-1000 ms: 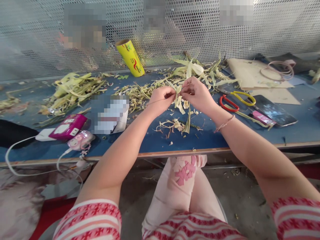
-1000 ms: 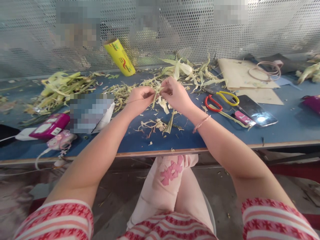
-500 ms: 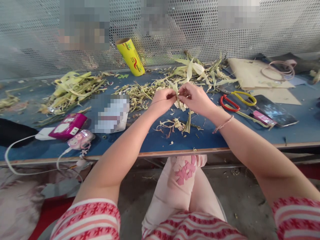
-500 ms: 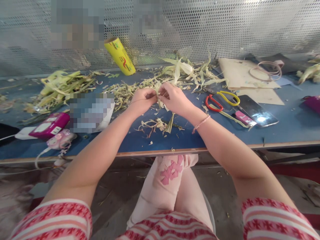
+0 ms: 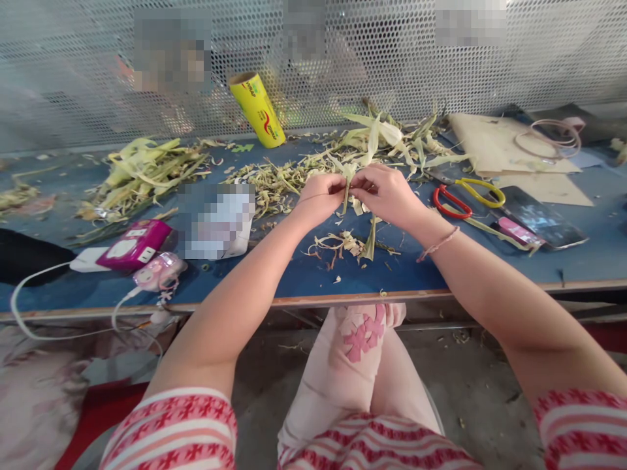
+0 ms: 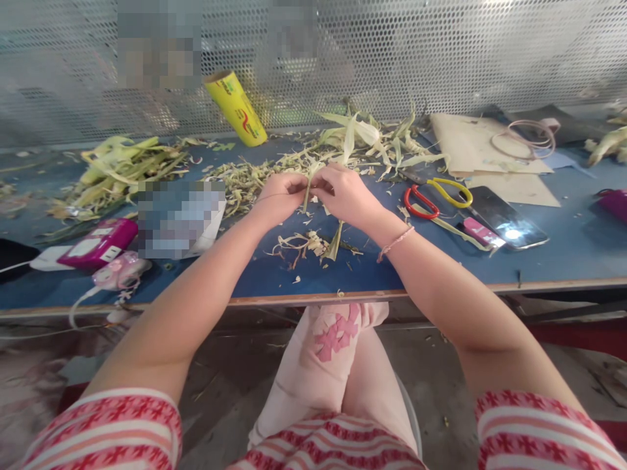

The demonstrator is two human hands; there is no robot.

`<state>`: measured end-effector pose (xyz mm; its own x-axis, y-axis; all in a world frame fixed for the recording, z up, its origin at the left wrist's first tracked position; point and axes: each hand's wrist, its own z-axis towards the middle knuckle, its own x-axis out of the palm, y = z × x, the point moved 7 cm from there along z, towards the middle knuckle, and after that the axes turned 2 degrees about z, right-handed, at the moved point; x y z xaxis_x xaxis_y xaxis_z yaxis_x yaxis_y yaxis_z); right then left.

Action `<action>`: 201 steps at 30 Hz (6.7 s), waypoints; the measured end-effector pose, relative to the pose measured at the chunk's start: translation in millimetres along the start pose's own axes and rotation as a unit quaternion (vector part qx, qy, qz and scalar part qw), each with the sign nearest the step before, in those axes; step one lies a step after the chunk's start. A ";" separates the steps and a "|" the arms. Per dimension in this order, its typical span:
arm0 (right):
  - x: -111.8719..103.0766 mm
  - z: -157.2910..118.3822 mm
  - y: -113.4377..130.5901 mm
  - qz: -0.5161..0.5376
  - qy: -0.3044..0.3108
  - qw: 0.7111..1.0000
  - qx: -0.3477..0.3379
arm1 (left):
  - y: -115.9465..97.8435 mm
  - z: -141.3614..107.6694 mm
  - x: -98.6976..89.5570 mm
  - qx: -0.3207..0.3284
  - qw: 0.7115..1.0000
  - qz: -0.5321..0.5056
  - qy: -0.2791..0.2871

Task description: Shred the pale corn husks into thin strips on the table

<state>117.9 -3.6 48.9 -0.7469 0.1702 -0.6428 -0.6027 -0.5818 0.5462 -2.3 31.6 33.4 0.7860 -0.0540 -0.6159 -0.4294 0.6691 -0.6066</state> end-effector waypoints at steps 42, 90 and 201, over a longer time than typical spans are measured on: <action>8.5 -0.7 -9.3 -0.136 0.073 0.977 -0.147 | 0.9 -4.8 22.3 -0.084 0.988 -0.040 0.124; 11.4 -2.5 14.0 -0.067 0.101 0.983 -0.136 | -8.3 -6.8 10.2 -0.114 0.982 -0.086 0.127; -11.8 -5.5 17.9 -0.142 -0.050 0.985 -0.086 | 24.4 -8.3 12.1 -0.271 0.912 -0.306 0.045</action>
<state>117.5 -20.3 63.3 -0.5835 0.4177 -0.6965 -0.7417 -0.6234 0.2475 -6.9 41.1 7.0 0.9229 -0.3708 -0.1034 -0.0989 0.0313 -0.9946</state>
